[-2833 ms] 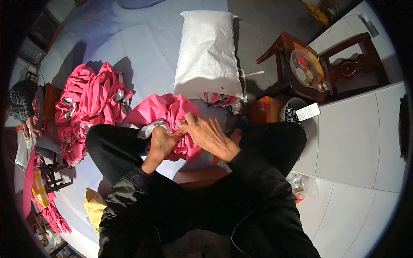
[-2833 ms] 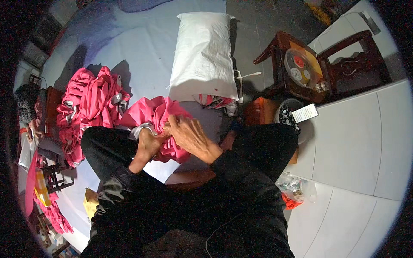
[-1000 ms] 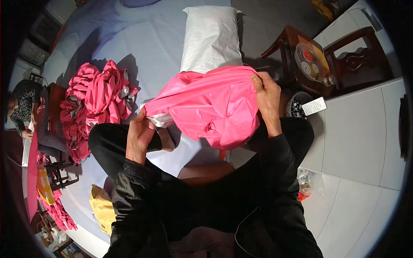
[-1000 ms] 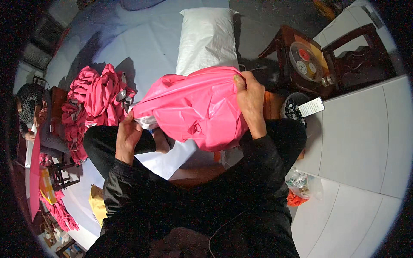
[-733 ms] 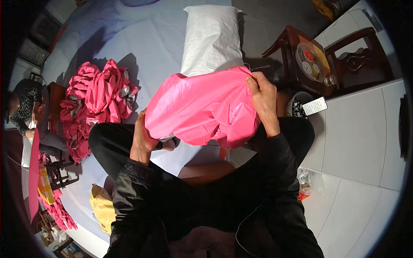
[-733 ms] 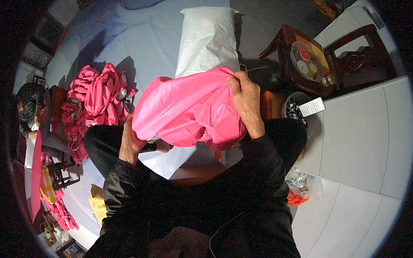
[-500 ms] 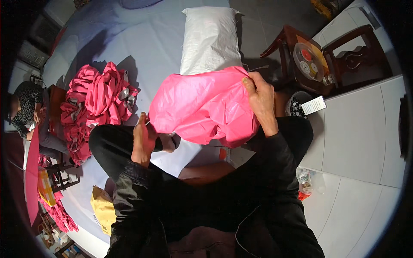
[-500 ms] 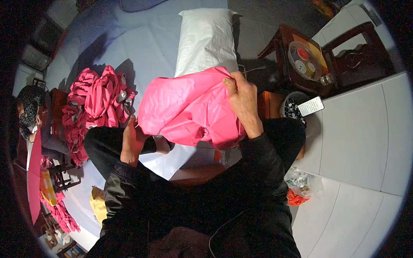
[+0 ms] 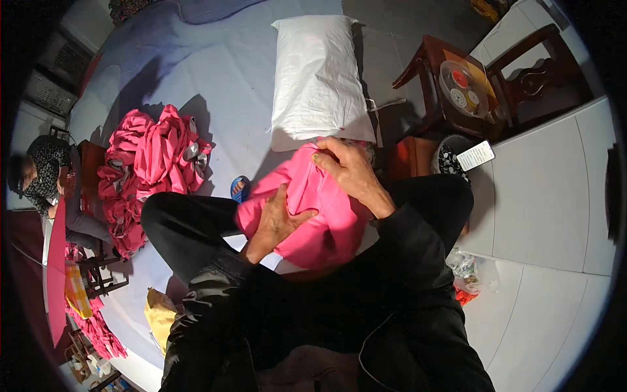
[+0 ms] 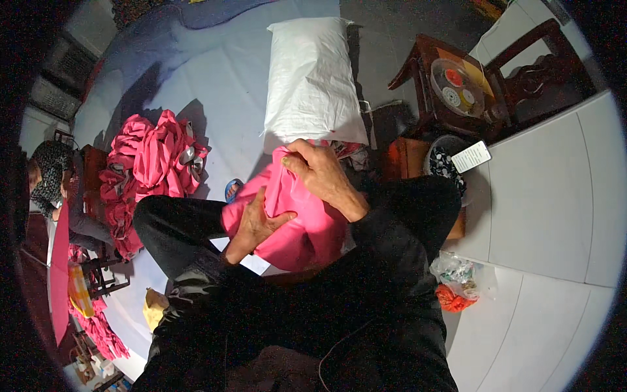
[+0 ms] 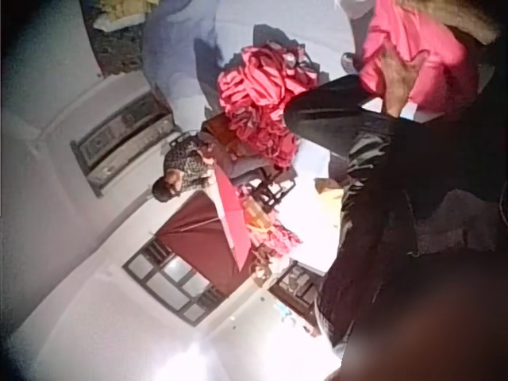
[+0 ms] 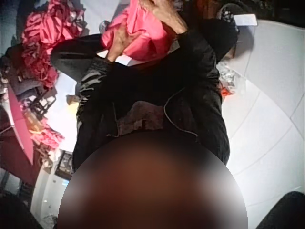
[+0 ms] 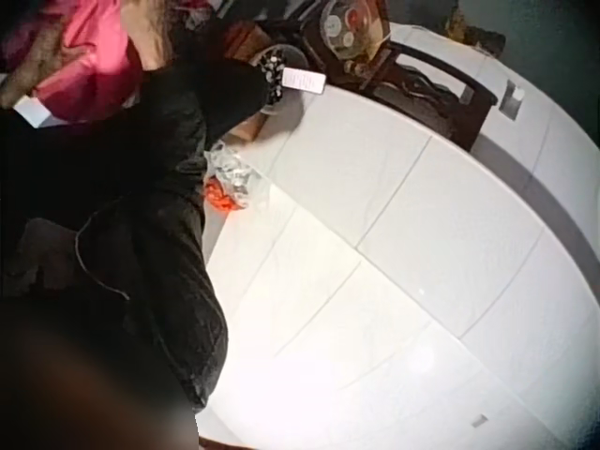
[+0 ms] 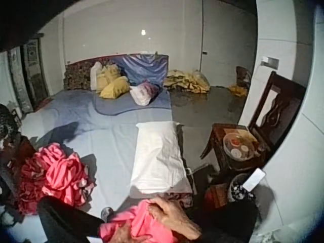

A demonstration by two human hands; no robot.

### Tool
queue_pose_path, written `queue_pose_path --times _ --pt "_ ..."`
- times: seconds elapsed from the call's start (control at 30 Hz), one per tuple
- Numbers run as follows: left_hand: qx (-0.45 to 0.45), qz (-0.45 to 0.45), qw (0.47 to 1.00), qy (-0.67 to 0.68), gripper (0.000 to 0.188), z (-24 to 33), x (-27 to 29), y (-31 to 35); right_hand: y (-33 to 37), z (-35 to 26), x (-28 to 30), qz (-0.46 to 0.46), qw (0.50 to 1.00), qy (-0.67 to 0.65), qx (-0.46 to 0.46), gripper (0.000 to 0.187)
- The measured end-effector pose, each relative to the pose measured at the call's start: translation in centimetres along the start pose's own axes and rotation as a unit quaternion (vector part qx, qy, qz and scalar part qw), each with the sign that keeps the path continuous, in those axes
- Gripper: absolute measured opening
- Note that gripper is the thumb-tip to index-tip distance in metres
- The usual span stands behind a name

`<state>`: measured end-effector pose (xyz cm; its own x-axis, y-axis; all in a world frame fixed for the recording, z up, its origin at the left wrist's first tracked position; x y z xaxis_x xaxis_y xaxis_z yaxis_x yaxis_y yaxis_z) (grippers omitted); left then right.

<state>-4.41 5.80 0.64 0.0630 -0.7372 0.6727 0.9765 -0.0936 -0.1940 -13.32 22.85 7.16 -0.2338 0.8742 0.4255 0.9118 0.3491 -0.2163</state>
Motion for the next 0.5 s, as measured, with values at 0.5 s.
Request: queue_pose_path --times 0.5 --pt "0.108 0.120 0.985 -0.058 0.045 -4.3 10.5 -4.4 -0.1 1.0 4.8 0.186 0.980 -0.048 -0.061 0.026"
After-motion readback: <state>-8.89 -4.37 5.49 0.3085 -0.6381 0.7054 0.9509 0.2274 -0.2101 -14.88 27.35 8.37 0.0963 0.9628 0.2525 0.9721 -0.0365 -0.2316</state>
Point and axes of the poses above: each hand's wrist, its own y-axis away from the middle knuckle, its own x-axis out of the back of the hand, z = x × y, the point moved 6 cm from there along -y, towards the middle knuckle, and after that the axes turned 2 degrees about z, right-handed, at the moved point
